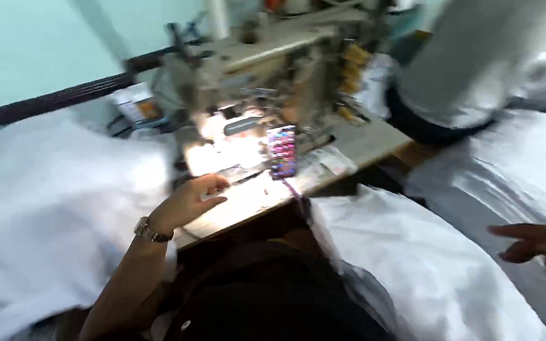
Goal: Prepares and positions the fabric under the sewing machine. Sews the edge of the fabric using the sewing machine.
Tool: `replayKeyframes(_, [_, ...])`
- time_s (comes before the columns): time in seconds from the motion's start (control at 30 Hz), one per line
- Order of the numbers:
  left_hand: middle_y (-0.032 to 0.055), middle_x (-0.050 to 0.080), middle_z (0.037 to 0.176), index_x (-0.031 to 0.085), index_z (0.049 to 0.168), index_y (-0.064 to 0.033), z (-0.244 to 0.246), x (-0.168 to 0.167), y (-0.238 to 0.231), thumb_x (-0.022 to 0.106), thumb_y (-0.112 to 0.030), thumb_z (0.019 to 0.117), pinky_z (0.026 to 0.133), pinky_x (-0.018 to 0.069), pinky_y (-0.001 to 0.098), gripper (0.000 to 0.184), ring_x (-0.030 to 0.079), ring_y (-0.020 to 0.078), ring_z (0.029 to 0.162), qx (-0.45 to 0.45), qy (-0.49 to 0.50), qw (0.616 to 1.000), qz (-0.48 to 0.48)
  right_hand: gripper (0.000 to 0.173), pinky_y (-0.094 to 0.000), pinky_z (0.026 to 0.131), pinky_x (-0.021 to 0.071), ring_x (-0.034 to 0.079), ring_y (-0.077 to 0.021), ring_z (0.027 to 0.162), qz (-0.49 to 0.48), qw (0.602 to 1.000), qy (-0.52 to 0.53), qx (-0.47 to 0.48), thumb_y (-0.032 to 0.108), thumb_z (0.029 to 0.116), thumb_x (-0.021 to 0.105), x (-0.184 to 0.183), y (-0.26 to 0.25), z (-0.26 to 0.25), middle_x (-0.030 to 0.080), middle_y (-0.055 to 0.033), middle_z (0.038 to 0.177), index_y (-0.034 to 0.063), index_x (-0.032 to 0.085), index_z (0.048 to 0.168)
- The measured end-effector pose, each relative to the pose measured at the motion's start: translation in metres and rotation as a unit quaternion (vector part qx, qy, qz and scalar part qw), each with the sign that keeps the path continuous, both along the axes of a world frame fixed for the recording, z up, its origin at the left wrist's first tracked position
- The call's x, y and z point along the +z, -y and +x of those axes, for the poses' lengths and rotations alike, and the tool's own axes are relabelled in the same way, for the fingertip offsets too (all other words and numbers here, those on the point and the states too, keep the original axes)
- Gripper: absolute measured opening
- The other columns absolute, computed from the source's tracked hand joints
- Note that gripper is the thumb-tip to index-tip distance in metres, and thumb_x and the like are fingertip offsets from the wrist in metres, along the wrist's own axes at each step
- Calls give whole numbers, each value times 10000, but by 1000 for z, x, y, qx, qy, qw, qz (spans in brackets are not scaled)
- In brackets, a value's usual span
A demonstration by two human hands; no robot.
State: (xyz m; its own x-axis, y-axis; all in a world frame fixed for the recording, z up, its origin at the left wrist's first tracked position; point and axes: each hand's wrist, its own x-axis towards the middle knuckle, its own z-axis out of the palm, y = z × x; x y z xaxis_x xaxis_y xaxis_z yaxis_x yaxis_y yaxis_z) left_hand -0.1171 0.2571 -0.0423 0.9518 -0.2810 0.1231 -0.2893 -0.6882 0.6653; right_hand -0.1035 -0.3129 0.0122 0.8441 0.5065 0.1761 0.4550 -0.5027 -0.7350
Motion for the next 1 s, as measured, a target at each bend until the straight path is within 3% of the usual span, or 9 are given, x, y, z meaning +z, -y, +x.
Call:
replayKeyframes(0.1, [125, 711, 1103, 644, 1205, -24, -50, -21, -64, 609, -163, 1032, 848, 598, 418, 224, 711, 193, 923, 284, 50, 957, -27, 339, -287, 624, 545, 640, -92, 694, -66, 991, -20, 118, 231, 1090, 486, -25, -104, 58, 747, -116, 959, 25, 711, 1238])
replayKeyframes(0.17, [190, 678, 1148, 621, 1218, 9, -79, -53, -94, 616, -212, 1033, 886, 578, 507, 289, 698, 292, 989, 433, 44, 900, 10, 347, -294, 636, 583, 670, -66, 692, -61, 978, 18, 199, 346, 1066, 489, -60, -179, 83, 755, -6, 911, 152, 763, 1156])
replayKeyframes(0.23, [238, 678, 1149, 649, 1216, 33, -97, -90, -111, 707, -294, 969, 941, 541, 589, 414, 678, 372, 1044, 500, 10, 864, 57, 333, -345, 694, 595, 683, -92, 723, -83, 952, 14, 293, 353, 1058, 499, -88, -253, 96, 744, 9, 879, 167, 769, 1112])
replayKeyframes(0.37, [165, 708, 1088, 706, 1151, -38, -93, -101, -95, 738, -445, 925, 961, 533, 558, 466, 677, 321, 1048, 494, -40, 859, 125, 301, -563, 932, 537, 714, -300, 1023, -205, 911, -14, 358, 299, 1074, 523, -141, -372, 89, 749, -125, 1071, 123, 735, 1194])
replayKeyframes(0.53, [160, 704, 1025, 697, 1133, -48, -73, -90, -101, 699, -391, 967, 917, 535, 556, 380, 681, 322, 1001, 460, -127, 869, 131, 213, -565, 679, 587, 738, -321, 845, -76, 955, 149, 246, 185, 952, 645, -199, -405, 70, 743, -116, 963, 123, 742, 1132])
replayKeyframes(0.67, [93, 665, 870, 682, 1037, 2, -84, -87, -115, 683, -227, 983, 774, 544, 374, 235, 630, 165, 791, 373, -73, 919, -105, 239, -573, 726, 589, 741, -316, 859, -33, 961, 119, 247, 163, 951, 625, -204, -392, 77, 755, -122, 972, 97, 747, 1146])
replayKeyframes(0.77, [-41, 664, 858, 686, 966, -80, -97, -47, -100, 668, -111, 949, 766, 552, 256, 40, 624, 40, 791, 257, -17, 910, -326, 230, -572, 649, 579, 734, -316, 803, -66, 963, 122, 232, 203, 954, 617, -201, -397, 74, 742, -108, 930, 125, 747, 1127])
replayKeyframes(0.93, [74, 660, 905, 655, 1086, -36, -96, -24, -106, 570, -178, 1053, 697, 544, 330, 168, 617, 131, 757, 377, 23, 911, -168, 252, -438, 878, 589, 730, -240, 935, -3, 933, 60, 354, 193, 1027, 554, -167, -433, 68, 750, -121, 1024, 50, 733, 1132])
replayKeyframes(1.0, [37, 621, 828, 642, 1060, -79, -94, -13, -103, 536, -218, 1073, 612, 497, 281, 176, 570, 107, 677, 383, 49, 912, -136, 275, -478, 771, 607, 730, -257, 831, 21, 911, 103, 399, 237, 1036, 570, -143, -464, 58, 748, -118, 987, 97, 701, 1233])
